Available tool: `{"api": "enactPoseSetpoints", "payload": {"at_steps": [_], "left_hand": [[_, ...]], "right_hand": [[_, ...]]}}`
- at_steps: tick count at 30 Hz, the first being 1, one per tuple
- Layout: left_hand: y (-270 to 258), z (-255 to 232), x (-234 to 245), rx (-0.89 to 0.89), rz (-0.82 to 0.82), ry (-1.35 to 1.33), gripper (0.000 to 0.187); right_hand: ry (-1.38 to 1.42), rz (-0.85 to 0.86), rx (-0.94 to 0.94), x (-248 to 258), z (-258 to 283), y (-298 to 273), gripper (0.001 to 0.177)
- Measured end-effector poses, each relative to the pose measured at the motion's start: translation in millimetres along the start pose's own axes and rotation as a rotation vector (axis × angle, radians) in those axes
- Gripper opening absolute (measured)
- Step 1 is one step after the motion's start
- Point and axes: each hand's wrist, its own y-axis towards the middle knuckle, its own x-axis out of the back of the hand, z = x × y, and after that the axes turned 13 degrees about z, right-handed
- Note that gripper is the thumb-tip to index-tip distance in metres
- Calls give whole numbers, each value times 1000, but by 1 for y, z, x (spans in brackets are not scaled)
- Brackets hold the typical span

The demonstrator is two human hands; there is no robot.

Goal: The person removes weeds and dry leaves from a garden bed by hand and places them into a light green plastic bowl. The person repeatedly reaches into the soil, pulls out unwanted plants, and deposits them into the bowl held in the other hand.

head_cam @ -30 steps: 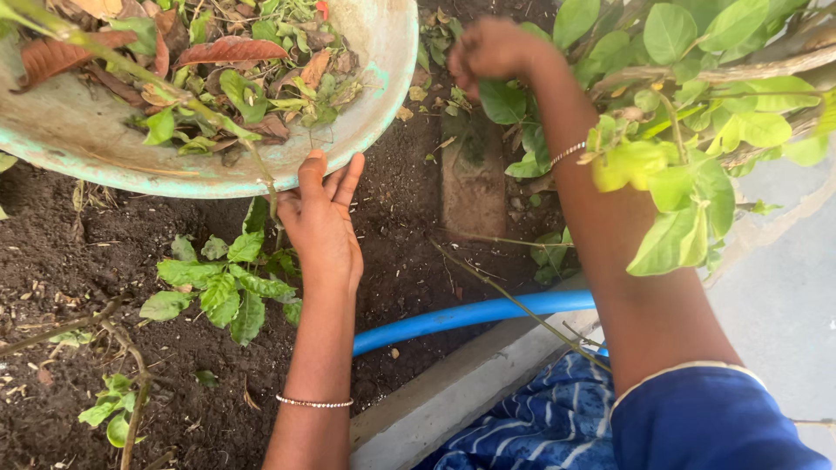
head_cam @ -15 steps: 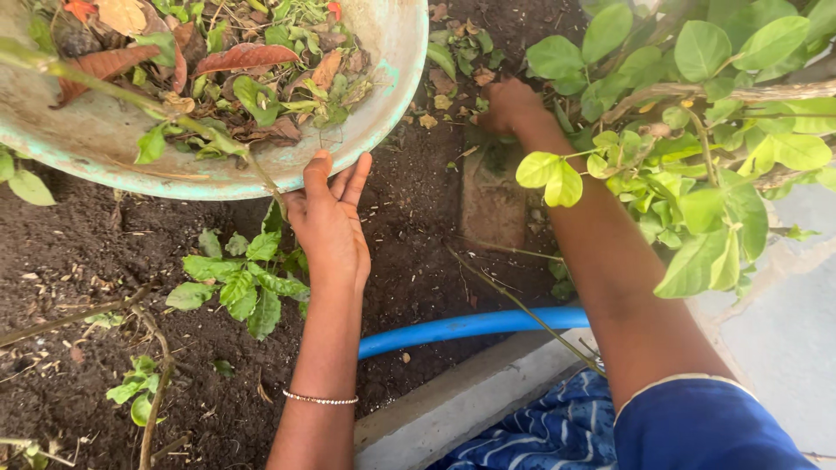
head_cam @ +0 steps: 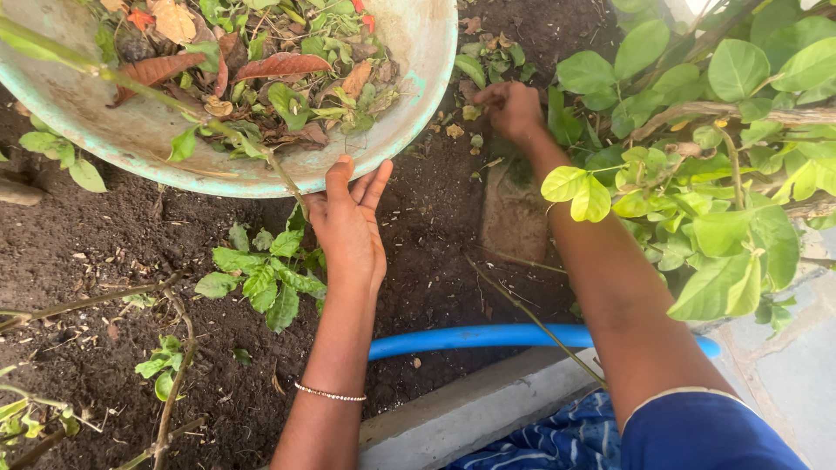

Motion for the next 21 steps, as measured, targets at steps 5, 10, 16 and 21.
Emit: {"api": "enactPoseSetpoints", "payload": {"at_steps": [5,10,16,21], "left_hand": [[2,-4,-1,-10,-15,11,57],[1,-5,-2,-45,-21,-25,59],[4,-6,1,-85,-47,-82,59],[6,-7,4,-103,-61,-99,59]], "right_hand": [[-202,81,-93,-11,25,-15,45],[-370,202,108,-34,79,-38,53],[-466,147,161,-51,100,-45,35],[-326,92,144,-48,86,-29,26]]}}
